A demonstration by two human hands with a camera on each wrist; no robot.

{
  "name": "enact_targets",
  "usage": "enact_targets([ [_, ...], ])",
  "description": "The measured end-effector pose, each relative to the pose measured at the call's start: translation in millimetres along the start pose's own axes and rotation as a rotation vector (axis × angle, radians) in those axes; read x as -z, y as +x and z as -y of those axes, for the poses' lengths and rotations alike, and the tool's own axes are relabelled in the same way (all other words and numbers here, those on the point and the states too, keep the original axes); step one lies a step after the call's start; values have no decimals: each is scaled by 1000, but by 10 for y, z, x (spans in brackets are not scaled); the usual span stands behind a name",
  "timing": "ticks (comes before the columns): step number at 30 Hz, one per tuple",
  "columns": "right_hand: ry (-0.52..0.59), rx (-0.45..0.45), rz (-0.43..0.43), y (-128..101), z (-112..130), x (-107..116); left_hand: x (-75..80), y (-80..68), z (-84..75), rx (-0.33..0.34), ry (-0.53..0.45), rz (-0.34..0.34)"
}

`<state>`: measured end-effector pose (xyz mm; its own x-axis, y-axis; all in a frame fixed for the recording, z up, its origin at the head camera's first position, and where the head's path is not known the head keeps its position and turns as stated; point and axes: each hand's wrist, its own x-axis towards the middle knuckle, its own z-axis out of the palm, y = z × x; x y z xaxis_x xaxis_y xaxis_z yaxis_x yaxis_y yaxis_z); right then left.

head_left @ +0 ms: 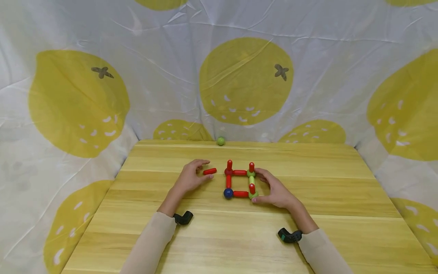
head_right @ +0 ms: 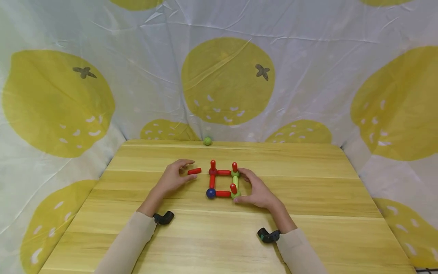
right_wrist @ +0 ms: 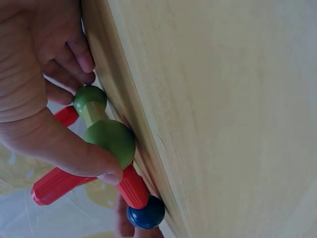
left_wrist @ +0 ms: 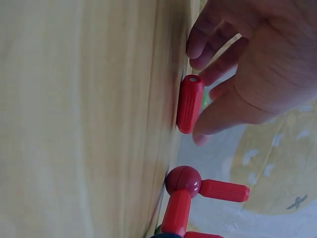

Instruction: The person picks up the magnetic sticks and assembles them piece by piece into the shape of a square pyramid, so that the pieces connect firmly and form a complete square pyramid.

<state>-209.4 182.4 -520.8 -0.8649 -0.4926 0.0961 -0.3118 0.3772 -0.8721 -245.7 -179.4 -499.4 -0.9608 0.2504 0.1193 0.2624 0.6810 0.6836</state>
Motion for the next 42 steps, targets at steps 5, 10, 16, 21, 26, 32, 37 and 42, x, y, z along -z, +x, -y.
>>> enact_targets([
  [5, 4, -2, 3, 5, -24, -16, -8, 35, 27, 2, 25, 32],
  [10, -5, 6, -10, 15, -39, -8, -25, 41, 31, 8, 31, 38],
  [16, 4, 8, -9, 20, -50, -2, -11, -39, 1, 24, -85, 89],
  [21, 18, 13, -10, 17, -47, -6, -4, -123, -89, -32, -240, 178],
  [26, 34, 26, -6, 24, -32, -7, -43, -191, -216, -114, -330, 265],
  [32, 34, 15, -4, 20, -8, 14, -147, -190, -353, -172, -372, 326],
  [37, 21, 1, -2, 21, -22, 14, -236, -183, -404, -189, -371, 358],
  [42, 25, -9, -2, 16, -16, 11, -280, -190, -419, -191, -353, 359],
])
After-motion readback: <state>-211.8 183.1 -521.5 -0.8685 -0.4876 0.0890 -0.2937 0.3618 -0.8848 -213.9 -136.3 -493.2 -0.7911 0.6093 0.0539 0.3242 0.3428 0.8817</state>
